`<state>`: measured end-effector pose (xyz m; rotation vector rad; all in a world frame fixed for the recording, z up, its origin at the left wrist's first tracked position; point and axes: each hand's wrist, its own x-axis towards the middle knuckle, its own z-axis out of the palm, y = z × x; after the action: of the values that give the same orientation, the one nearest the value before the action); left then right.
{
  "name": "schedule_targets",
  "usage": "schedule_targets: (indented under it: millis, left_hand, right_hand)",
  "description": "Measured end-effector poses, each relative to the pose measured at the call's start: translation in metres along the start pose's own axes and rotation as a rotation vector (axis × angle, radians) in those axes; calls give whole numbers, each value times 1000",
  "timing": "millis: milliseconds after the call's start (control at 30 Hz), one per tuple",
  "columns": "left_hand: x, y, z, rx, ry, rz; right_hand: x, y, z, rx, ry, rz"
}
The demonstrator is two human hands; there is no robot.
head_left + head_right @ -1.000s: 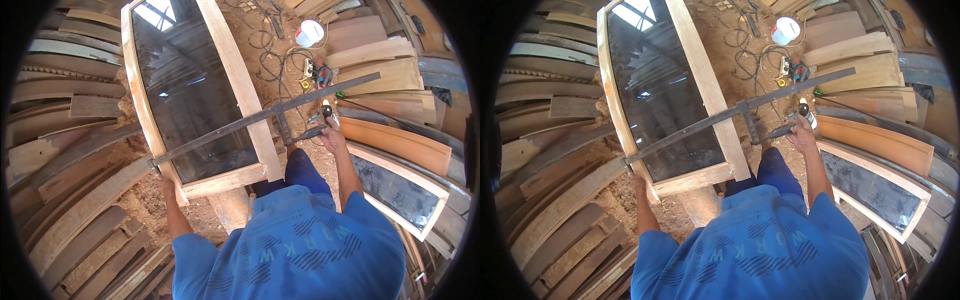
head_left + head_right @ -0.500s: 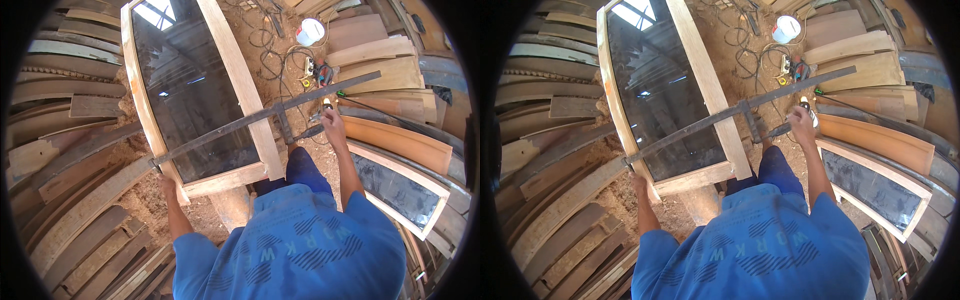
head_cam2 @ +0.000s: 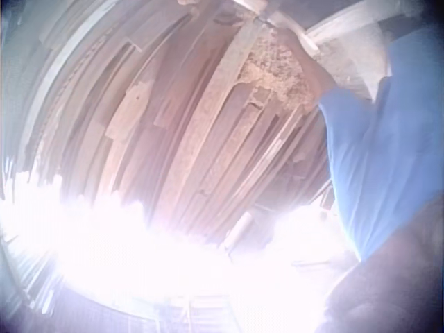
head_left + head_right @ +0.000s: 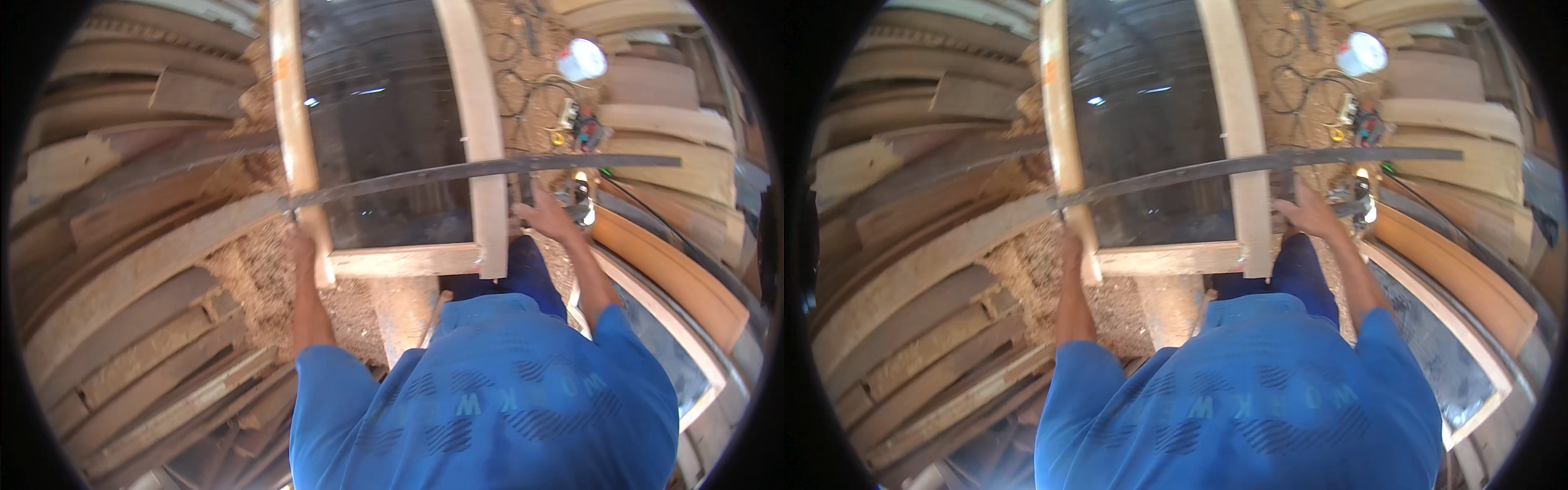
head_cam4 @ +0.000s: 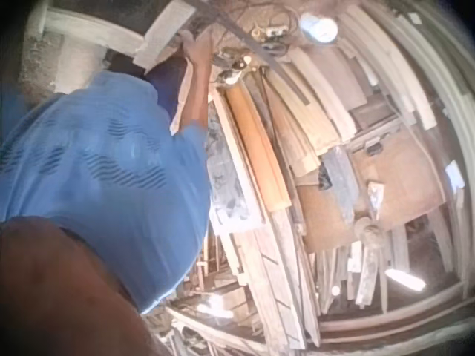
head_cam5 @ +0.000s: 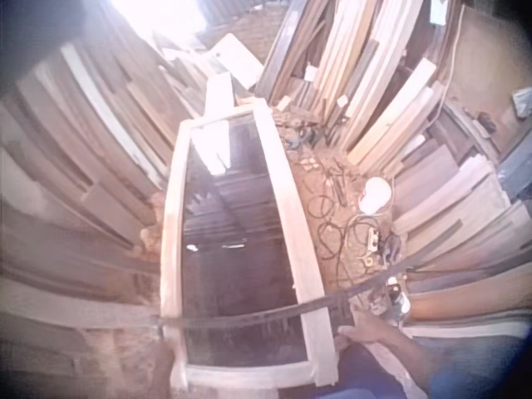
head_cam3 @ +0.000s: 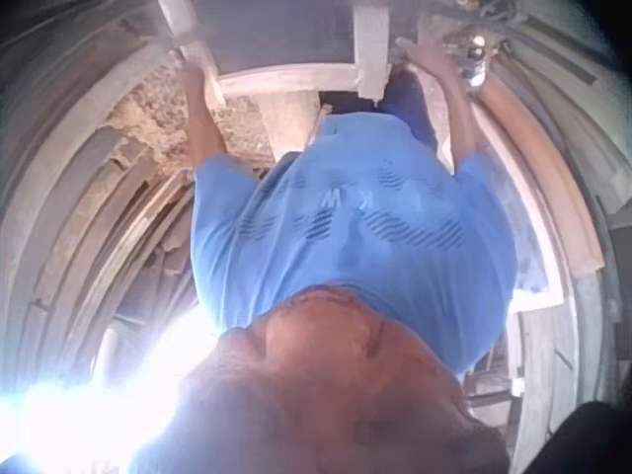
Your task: The person measures a wooden window frame containing glass using an L-square, marks the wood, and uses a hammer to tap a wooden strip into place along the edge of the frame.
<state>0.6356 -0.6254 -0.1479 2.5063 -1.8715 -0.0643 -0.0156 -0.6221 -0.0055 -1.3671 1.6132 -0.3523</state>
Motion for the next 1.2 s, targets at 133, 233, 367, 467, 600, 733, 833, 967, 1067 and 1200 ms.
schedule_targets:
  millis: [133,233,367,467,600,733,833,967,1067,1200]
  left_hand:
    - [10,106,-31,-400,-182,-254]
    - [10,120,-49,-319,-232,-343]
    - [7,113,-51,-301,-199,-338]
    - [11,114,-43,-345,-217,-317]
    - [11,98,-18,-318,-186,-307]
    - [6,79,-2,-307,-209,-240]
    - [9,108,-26,-397,-221,-320]
    - [12,94,-28,-353,-202,-300]
    - [12,96,-27,-364,-172,-279]
    - [12,95,-32,-347,-191,-266]
  right_hand:
    - [-61,14,-35,-800,-46,-23]
    - [-62,41,-20,-984,40,-46]
    - [-24,47,-24,-893,-140,164]
    - [-9,33,-45,-763,-448,177]
    - [-4,27,-52,-699,-579,237]
    - [-28,35,-45,-719,-381,-21]
    - [-45,44,-34,-917,-170,-210]
    - [-12,27,-42,-802,-474,74]
    - [4,27,-52,-656,-708,155]
    - [5,38,-49,-647,-703,184]
